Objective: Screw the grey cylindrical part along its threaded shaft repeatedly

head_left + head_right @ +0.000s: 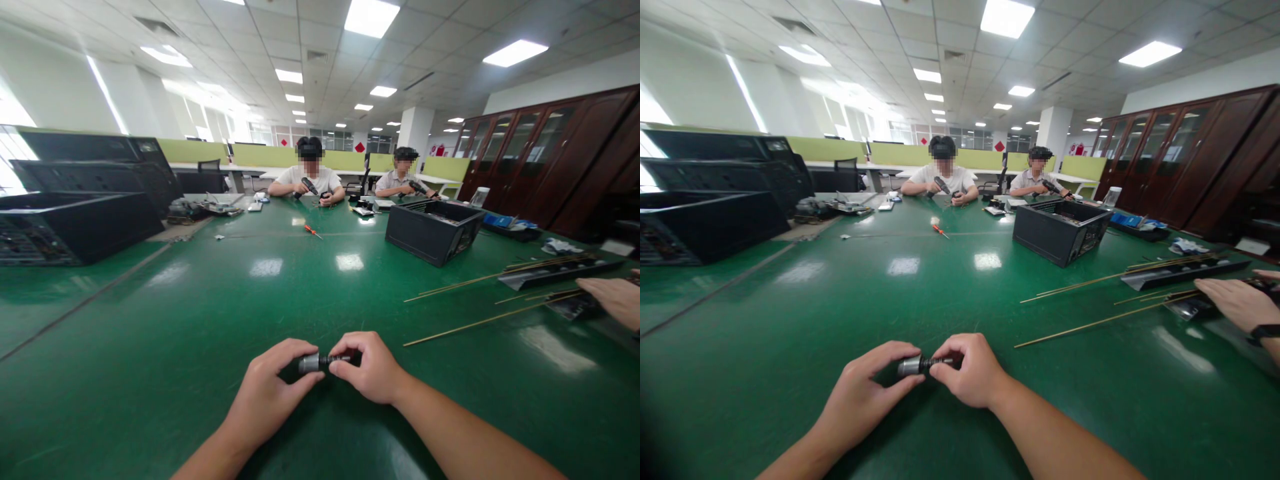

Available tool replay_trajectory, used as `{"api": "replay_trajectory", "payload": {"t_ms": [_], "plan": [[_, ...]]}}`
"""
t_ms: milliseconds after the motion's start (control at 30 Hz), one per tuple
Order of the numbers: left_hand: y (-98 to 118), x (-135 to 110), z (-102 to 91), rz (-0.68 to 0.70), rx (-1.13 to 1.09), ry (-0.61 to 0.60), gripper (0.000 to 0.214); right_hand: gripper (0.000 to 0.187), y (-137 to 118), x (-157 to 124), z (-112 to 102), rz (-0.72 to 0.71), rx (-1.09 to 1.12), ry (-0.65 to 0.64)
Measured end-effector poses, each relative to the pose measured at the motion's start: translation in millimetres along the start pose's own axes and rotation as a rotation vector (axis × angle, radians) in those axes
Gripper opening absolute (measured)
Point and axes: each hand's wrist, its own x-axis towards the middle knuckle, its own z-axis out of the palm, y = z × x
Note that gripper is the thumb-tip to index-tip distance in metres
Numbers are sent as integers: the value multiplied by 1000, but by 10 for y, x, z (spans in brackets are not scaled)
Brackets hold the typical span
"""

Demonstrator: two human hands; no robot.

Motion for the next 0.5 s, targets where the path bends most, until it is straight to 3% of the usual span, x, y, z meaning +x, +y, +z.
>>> {"api": "replay_trajectory", "payload": {"t_ms": [500], "plan": [[7, 10, -6, 10, 5, 7, 25, 9, 7, 8, 0, -2, -7, 0]]}}
